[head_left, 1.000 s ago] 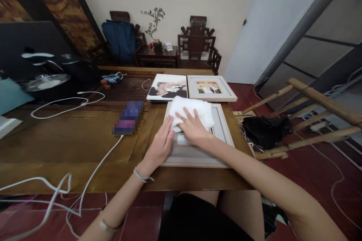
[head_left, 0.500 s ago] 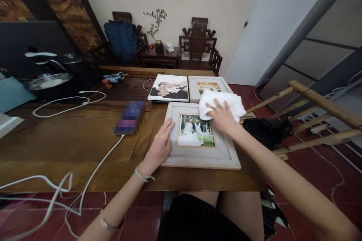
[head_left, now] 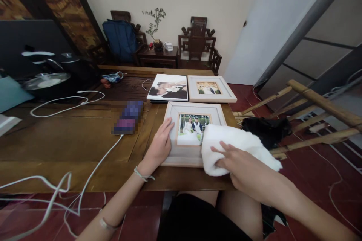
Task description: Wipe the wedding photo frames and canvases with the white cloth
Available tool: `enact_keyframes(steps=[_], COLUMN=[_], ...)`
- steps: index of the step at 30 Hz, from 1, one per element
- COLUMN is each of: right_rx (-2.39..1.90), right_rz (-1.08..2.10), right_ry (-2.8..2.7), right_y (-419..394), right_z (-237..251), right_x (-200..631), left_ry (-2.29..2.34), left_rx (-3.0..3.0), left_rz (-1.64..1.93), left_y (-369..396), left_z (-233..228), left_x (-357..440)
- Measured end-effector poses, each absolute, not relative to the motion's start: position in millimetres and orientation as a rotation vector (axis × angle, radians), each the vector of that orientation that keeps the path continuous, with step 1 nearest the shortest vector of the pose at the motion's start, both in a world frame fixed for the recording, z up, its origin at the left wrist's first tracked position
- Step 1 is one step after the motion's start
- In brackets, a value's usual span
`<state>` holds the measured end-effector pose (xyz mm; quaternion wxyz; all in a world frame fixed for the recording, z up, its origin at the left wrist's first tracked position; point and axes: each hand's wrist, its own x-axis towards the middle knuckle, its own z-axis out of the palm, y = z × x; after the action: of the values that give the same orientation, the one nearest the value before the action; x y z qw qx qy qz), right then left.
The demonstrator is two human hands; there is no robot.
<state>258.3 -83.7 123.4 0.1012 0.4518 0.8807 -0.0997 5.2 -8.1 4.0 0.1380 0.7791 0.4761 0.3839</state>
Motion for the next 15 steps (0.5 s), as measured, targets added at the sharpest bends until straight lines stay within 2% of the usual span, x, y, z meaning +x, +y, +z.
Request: enact_keyframes(steps=[4, 11, 15], right_rx=[1.358, 1.606, 1.572], right_rz=[-0.279, 0.211, 0.331], right_ry=[2.711, 2.715, 2.654], right_y=[-62.6, 38.1, 41.4], right_z=[107.2, 72.4, 66.1], right_x=[254.9, 257.4, 246.6], left_ry=[1.367, 1.373, 1.376], left_rx=[2.289, 2.32, 2.319], left_rz=[1.105, 1.061, 1.074], left_y=[-6.8, -6.6, -5.5], left_z=[1.8, 2.1, 1.6], left_x=[4.8, 2.9, 3.1])
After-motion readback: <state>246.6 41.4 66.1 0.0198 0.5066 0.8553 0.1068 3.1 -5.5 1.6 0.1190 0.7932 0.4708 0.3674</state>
